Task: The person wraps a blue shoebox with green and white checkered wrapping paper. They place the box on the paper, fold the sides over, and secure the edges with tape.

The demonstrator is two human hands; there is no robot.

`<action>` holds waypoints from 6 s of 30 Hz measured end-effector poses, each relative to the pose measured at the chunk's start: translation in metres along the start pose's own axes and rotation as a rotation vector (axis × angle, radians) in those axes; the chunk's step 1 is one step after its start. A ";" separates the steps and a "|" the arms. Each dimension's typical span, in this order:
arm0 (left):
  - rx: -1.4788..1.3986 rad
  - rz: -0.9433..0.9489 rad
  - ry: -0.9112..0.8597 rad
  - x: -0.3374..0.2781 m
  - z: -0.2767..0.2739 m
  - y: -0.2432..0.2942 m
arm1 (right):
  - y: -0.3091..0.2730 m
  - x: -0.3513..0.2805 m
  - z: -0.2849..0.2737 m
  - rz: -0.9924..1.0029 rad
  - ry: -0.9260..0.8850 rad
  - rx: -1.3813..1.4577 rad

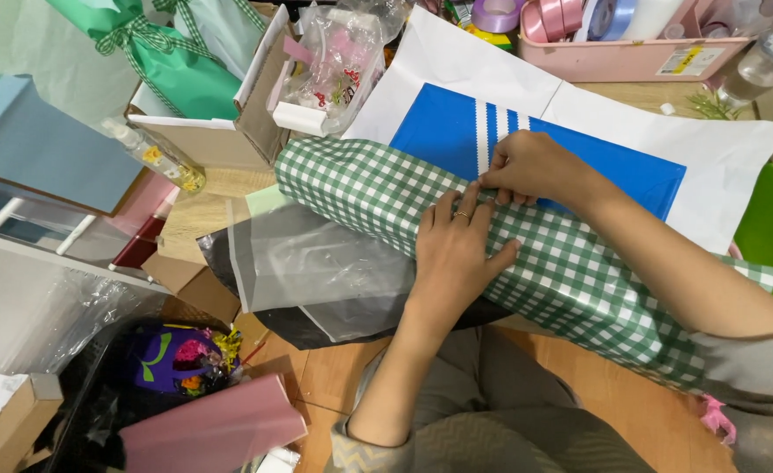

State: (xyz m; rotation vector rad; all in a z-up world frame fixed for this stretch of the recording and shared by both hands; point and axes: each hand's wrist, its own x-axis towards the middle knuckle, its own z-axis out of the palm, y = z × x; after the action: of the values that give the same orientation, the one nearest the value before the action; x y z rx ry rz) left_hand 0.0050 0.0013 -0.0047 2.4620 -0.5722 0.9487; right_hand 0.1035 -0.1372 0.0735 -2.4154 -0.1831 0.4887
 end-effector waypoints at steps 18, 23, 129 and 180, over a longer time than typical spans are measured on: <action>-0.085 -0.084 -0.154 0.005 -0.014 0.003 | -0.020 0.003 -0.018 0.137 -0.209 -0.219; -0.132 -0.123 -0.228 0.007 -0.017 0.003 | -0.003 0.006 -0.021 0.092 -0.149 -0.285; -0.064 0.168 -0.594 0.109 0.070 -0.034 | 0.180 -0.163 -0.067 0.228 0.685 -0.257; -0.189 0.054 0.011 0.110 0.094 -0.043 | 0.128 -0.124 -0.025 0.411 0.441 0.203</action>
State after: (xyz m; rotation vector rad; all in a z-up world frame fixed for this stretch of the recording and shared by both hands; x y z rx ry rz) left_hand 0.1508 -0.0377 -0.0007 2.2826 -0.6952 0.8854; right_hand -0.0001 -0.2821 0.0479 -2.2919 0.5362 0.1290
